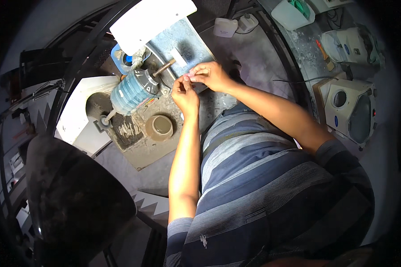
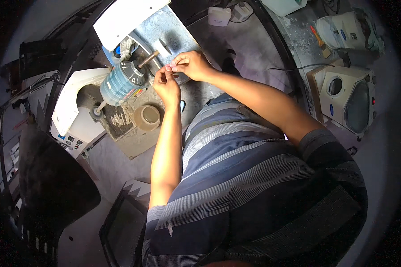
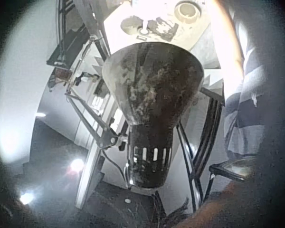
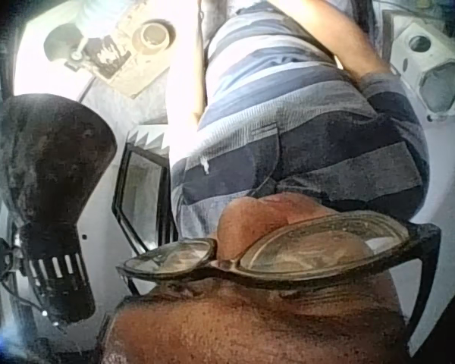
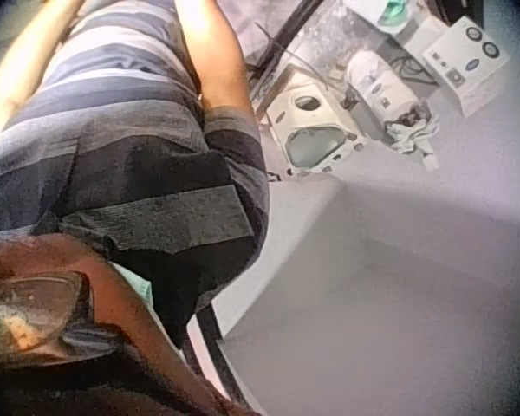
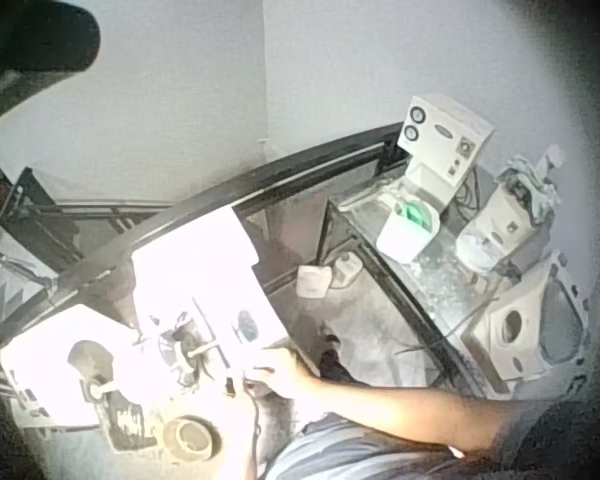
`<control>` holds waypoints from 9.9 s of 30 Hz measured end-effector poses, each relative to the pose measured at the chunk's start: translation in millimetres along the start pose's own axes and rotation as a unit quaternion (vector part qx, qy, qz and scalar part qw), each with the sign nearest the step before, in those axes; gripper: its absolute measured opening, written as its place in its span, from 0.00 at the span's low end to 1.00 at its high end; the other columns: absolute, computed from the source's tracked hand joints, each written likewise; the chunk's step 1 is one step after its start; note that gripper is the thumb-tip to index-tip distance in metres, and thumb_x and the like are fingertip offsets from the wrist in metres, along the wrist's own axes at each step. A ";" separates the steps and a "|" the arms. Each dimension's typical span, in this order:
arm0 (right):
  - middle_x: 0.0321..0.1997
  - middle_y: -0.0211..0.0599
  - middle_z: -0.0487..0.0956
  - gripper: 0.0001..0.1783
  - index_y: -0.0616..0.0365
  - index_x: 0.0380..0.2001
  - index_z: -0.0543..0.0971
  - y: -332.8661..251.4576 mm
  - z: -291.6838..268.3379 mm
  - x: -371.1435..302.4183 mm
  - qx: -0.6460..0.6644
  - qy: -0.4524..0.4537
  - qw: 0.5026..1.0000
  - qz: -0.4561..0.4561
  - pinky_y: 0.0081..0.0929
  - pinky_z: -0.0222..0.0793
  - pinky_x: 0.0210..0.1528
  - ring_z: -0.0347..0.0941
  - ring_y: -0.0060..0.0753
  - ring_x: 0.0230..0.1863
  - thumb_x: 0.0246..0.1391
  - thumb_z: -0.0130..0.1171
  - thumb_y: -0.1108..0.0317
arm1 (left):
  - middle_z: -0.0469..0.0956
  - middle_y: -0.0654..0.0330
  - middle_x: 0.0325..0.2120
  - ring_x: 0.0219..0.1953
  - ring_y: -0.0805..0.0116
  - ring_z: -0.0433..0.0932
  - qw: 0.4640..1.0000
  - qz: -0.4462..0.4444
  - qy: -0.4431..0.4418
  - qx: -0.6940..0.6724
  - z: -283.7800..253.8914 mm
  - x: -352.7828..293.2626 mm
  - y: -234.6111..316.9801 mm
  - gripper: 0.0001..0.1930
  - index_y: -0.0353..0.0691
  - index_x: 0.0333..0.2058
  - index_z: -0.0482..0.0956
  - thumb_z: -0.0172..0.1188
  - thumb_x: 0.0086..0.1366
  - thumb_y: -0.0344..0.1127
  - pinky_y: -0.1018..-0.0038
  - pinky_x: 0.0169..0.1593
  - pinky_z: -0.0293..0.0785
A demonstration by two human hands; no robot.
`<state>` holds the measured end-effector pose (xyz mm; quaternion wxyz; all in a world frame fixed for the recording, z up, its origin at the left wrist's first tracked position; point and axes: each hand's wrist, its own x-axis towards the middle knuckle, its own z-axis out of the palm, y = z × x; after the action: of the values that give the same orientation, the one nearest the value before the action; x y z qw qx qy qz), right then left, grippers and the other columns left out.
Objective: The person manipulates and fits a dental model by hand, polishes a strip against a bench grinder spindle, and holds the dental mold under an overhead lamp.
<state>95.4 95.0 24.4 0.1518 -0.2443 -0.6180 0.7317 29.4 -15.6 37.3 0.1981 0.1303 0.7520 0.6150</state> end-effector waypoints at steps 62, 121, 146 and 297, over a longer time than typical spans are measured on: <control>0.41 0.46 0.81 0.13 0.70 0.41 0.78 36.5 21.2 36.2 0.225 0.116 0.945 0.206 0.31 0.78 0.48 0.80 0.36 0.42 0.53 0.63 0.76 | 0.78 0.60 0.23 0.23 0.75 0.73 0.986 -0.145 -0.045 -0.071 -2.6 80.1 -39.1 0.09 0.29 0.29 0.79 0.52 0.64 0.25 0.78 0.27 0.67; 0.39 0.46 0.82 0.08 0.71 0.38 0.79 47.1 17.7 43.2 0.217 0.146 0.947 0.185 0.27 0.77 0.46 0.80 0.33 0.41 0.54 0.61 0.78 | 0.77 0.59 0.23 0.24 0.74 0.72 0.998 -0.049 0.028 0.030 14.7 67.9 -41.0 0.08 0.30 0.28 0.76 0.53 0.66 0.26 0.74 0.31 0.69; 0.27 0.45 0.82 0.08 0.72 0.29 0.80 -12.1 -28.9 95.7 -0.115 -0.060 0.970 0.207 0.25 0.78 0.33 0.80 0.30 0.27 0.42 0.56 0.81 | 0.80 0.50 0.33 0.30 0.64 0.80 0.868 -0.284 0.100 -0.394 50.9 50.2 -42.6 0.04 0.30 0.37 0.71 0.47 0.69 0.24 0.77 0.34 0.76; 0.38 0.40 0.81 0.11 0.69 0.39 0.79 14.3 -10.5 19.7 0.075 -0.042 0.971 0.224 0.31 0.80 0.43 0.79 0.33 0.39 0.56 0.60 0.72 | 0.78 0.56 0.20 0.22 0.71 0.75 0.995 0.065 0.005 0.080 2.5 9.7 -24.6 0.05 0.32 0.29 0.75 0.56 0.65 0.27 0.73 0.28 0.71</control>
<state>85.8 111.3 5.8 -0.0236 -0.3336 -0.4967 0.8009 23.1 -14.3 11.6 0.1427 0.1908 0.7899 0.5650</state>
